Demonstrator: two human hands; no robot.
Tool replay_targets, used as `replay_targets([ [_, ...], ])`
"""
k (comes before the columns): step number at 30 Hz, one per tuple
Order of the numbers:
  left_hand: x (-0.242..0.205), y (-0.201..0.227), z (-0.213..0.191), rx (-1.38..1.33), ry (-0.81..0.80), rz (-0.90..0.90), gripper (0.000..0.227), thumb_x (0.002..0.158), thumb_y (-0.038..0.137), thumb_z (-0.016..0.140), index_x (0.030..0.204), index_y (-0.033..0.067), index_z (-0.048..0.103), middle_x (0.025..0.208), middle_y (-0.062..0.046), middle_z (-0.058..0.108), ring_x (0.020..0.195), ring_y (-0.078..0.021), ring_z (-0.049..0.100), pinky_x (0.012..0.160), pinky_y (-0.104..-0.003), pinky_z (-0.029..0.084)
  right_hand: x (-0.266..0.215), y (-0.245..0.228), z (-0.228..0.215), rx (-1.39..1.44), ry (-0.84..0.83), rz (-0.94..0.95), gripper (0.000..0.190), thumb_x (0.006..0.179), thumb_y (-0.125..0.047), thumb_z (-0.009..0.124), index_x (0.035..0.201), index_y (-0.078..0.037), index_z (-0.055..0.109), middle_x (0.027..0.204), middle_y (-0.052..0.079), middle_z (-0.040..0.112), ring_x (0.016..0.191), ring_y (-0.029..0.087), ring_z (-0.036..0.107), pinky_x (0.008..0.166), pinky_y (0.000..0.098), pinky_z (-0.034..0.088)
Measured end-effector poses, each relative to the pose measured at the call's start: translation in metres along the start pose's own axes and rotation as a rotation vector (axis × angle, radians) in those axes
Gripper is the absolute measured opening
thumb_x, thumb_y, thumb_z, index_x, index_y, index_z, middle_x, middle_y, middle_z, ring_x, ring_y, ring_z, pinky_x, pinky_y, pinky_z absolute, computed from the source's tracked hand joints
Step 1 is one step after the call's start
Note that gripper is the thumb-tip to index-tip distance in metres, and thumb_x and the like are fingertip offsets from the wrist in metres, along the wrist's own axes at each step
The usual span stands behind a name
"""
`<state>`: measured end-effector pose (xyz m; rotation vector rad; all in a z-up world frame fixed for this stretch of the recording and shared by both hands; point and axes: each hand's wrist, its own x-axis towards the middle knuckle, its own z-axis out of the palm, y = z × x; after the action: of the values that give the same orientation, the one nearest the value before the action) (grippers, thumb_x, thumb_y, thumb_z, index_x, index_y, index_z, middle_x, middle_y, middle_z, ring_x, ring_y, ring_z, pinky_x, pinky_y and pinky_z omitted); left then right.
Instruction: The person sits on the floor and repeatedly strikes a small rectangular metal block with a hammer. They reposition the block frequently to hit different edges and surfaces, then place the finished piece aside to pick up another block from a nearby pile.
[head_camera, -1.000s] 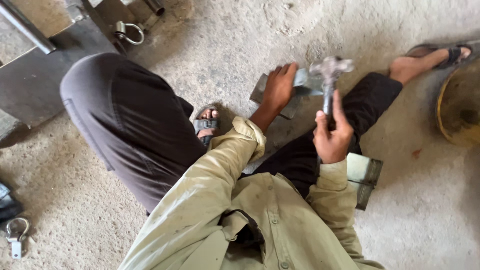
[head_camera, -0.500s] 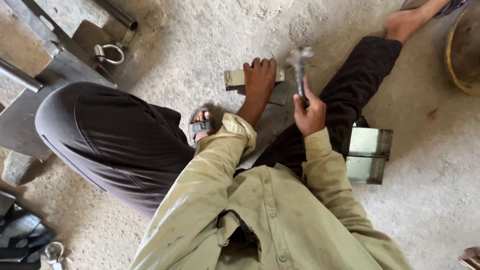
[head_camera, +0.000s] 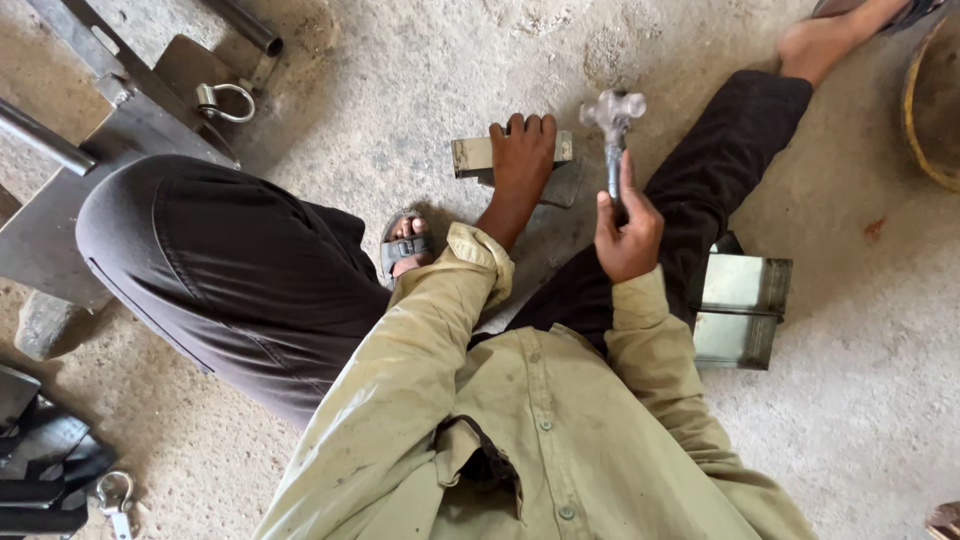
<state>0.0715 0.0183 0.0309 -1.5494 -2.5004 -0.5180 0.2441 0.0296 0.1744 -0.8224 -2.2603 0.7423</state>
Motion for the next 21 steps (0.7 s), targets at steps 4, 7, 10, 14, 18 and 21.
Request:
replay_targets([
  [4,0.001,0.003,-0.002,-0.007,0.036,0.018,0.018,0.088,0.015,0.064,0.106,0.0127,0.061,0.092,-0.004,0.065,0.095,-0.0262,0.059,0.08,-0.051,0.043,-0.002,0.0,0.001,-0.065,-0.13,-0.007,0.049,0.107,-0.011,0.065,0.152,0.004,0.052,0.076,0.019,0.055,0.06,0.026,0.05,0.057,0.0386,0.043],
  [7,-0.002,0.001,-0.004,-0.009,-0.003,0.01,0.016,0.086,0.015,0.064,0.102,0.0138,0.061,0.092,-0.004,0.065,0.094,-0.0261,0.06,0.081,-0.052,0.043,-0.007,0.003,0.003,-0.063,-0.059,-0.001,0.048,0.109,-0.014,0.065,0.152,0.004,0.052,0.076,0.019,0.056,0.062,0.029,0.053,0.06,0.0389,0.045],
  [10,-0.005,0.004,-0.004,-0.009,0.036,0.015,0.017,0.086,0.014,0.064,0.103,0.0135,0.061,0.092,-0.004,0.064,0.095,-0.026,0.059,0.081,-0.052,0.043,-0.015,0.008,0.002,-0.095,-0.052,-0.037,0.048,0.108,-0.014,0.065,0.151,0.004,0.053,0.075,0.02,0.055,0.062,0.032,0.053,0.06,0.0406,0.045],
  [14,0.002,-0.002,-0.008,-0.029,0.121,0.025,0.016,0.087,0.015,0.063,0.103,0.0133,0.061,0.093,-0.005,0.063,0.094,-0.0266,0.059,0.08,-0.052,0.043,-0.008,0.014,0.006,-0.067,-0.039,-0.047,0.047,0.11,-0.016,0.063,0.151,0.004,0.052,0.078,0.02,0.057,0.062,0.031,0.055,0.06,0.0404,0.046],
  [18,-0.002,0.001,-0.005,-0.033,0.009,0.016,0.016,0.092,0.014,0.062,0.108,0.0125,0.064,0.097,-0.005,0.066,0.098,-0.0271,0.061,0.082,-0.052,0.044,-0.019,0.025,0.004,-0.083,-0.063,-0.121,0.047,0.111,-0.017,0.061,0.153,0.003,0.052,0.083,0.021,0.059,0.069,0.034,0.057,0.063,0.0407,0.046],
  [21,0.027,-0.015,-0.004,-0.04,-0.252,0.036,0.024,0.09,0.018,0.061,0.113,0.013,0.065,0.107,-0.006,0.069,0.107,-0.029,0.061,0.086,-0.061,0.044,-0.023,0.039,0.008,-0.081,-0.101,0.209,0.052,0.104,-0.016,0.067,0.151,0.004,0.054,0.066,0.022,0.052,0.056,0.033,0.051,0.055,0.0412,0.041],
])
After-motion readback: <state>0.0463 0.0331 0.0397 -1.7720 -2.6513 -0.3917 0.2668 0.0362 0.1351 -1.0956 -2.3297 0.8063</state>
